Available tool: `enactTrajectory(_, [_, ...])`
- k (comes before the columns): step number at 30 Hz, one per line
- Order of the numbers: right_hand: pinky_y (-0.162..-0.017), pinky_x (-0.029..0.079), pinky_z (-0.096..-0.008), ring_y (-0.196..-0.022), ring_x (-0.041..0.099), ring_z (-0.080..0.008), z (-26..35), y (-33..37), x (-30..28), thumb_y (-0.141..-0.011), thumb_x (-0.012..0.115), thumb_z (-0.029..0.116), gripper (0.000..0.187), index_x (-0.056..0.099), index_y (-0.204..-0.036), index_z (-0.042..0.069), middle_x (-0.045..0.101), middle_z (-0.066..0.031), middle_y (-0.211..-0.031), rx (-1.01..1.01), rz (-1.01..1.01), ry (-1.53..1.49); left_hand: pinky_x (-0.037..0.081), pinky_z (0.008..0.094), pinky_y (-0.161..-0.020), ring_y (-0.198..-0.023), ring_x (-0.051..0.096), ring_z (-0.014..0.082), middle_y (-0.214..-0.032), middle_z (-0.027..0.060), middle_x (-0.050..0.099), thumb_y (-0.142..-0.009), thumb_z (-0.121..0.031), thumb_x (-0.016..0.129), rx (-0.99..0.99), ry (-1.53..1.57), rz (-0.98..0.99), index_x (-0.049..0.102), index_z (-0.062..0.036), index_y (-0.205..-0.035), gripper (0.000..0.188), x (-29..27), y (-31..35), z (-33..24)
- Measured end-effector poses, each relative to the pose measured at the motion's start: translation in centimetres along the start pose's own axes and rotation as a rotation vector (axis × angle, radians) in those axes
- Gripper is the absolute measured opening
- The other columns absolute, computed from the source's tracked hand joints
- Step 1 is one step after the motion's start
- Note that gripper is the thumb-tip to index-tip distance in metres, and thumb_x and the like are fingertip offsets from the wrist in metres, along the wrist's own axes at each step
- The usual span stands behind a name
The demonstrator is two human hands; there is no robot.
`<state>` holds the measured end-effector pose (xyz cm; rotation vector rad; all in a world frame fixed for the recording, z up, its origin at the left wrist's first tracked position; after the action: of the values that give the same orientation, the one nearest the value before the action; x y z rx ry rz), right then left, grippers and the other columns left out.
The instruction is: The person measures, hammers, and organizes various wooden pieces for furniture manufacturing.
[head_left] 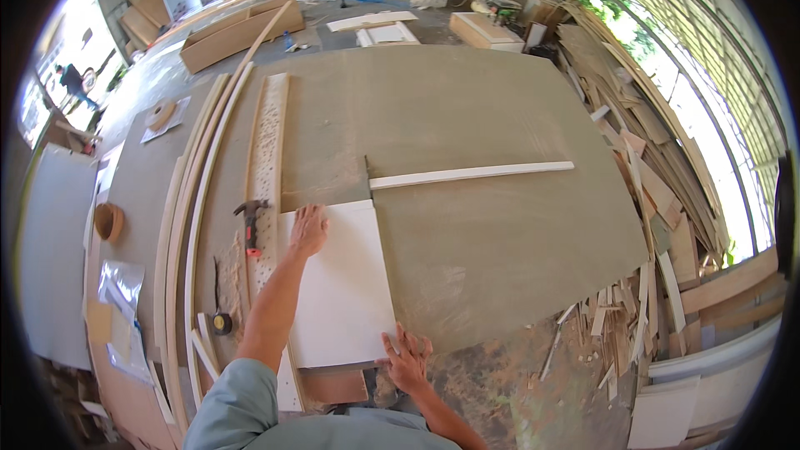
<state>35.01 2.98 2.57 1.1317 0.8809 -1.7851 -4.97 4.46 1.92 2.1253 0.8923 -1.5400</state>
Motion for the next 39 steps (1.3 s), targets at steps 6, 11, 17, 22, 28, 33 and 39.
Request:
enactTrajectory(6, [-0.105,0.021,-0.0562,-0.124,0.044,-0.0295,0.4,3.1,-1.2,-0.081,0.07,0.047,0.061,0.059,-0.133,0.016,0.045,-0.0185,-0.144,-0.061,0.054,-0.003,0.035,0.0431,-0.105,-0.119,0.046,0.035,-0.123,0.0153,0.053,-0.081,-0.011,0.068,-0.014,0.075,-0.02,0.058,-0.0031,-0.124,0.045,-1.5,2.9,-1.5])
enactTrajectory(11, [-0.102,0.025,-0.0551,-0.12,0.049,-0.0296,-0.3,1.3,-3.4,-0.082,0.07,0.036,0.048,0.063,-0.124,0.014,0.055,-0.0188,-0.132,-0.154,0.062,-0.182,0.041,0.0433,-0.095,-0.111,0.049,0.0315,-0.111,0.0118,0.054,-0.075,-0.003,0.068,0.104,0.032,-0.006,0.063,-0.0037,-0.114,0.039,-3.0,4.3,-0.6])
enactTrajectory(17, [-0.101,0.032,-0.0557,-0.118,0.05,-0.0362,-15.1,-11.7,-1.9,-0.09,0.059,0.025,0.043,0.056,-0.128,0.004,0.057,-0.0209,-0.126,0.0,-0.105,-0.115,0.044,0.042,-0.086,-0.102,0.052,0.0319,-0.103,0.0136,0.052,-0.083,-0.004,0.065,0.004,0.229,-0.309,0.064,-0.0034,-0.107,0.024,-10.4,10.4,-3.3])
enactTrajectory(22, [-0.112,0.029,-0.0523,-0.136,0.036,-0.0366,-21.7,-30.9,-4.3,-0.092,0.048,0.01,0.052,0.04,-0.143,0.004,0.041,-0.0167,-0.146,0.198,-0.025,0.202,0.045,0.0421,-0.085,-0.101,0.053,0.0349,-0.107,0.0169,0.055,-0.086,0.001,0.06,-0.399,0.165,-0.46,0.062,-0.0032,-0.114,0.028,-14.0,21.0,3.4])
enactTrajectory(28, [-0.102,0.043,-0.0482,-0.121,0.054,-0.0308,-25.0,-38.5,-4.1,-0.087,0.057,0.005,0.047,0.05,-0.133,0.009,0.048,-0.0074,-0.14,0.221,0.177,0.411,0.039,0.0461,-0.094,-0.103,0.052,0.038,-0.108,0.0196,0.055,-0.088,0.003,0.054,-0.789,0.066,-0.451,0.061,-0.0013,-0.118,0.032,-13.8,31.0,12.5])
enactTrajectory(33, [-0.094,0.044,-0.0447,-0.111,0.056,-0.0272,-25.5,-34.4,-5.3,-0.085,0.059,0.003,0.04,0.058,-0.125,0.009,0.056,-0.0067,-0.124,0.101,0.011,0.402,0.035,0.0504,-0.105,-0.11,0.049,0.044,-0.115,0.0247,0.054,-0.084,-0.004,0.061,-0.881,-0.296,-0.431,0.052,0.0027,-0.128,0.046,-14.2,33.9,12.9])
enactTrajectory(39, [-0.093,0.043,-0.0428,-0.113,0.053,-0.0277,-20.6,-29.0,-5.0,-0.082,0.062,0.004,0.049,0.058,-0.131,0.01,0.056,-0.0092,-0.124,-0.085,-0.058,0.323,0.038,0.0473,-0.102,-0.118,0.047,0.0402,-0.123,0.0232,0.051,-0.082,-0.001,0.061,-0.449,0.037,-0.476,0.05,0.0017,-0.13,0.049,-13.4,22.6,2.0])
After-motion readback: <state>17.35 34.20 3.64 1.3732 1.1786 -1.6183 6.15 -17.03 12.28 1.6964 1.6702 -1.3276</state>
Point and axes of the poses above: each hand's wrist, its own y-axis away from the middle knuckle, its own x-axis out of the palm, z = x × y, the point moved 6 cm from there along -y, towards the middle knuckle
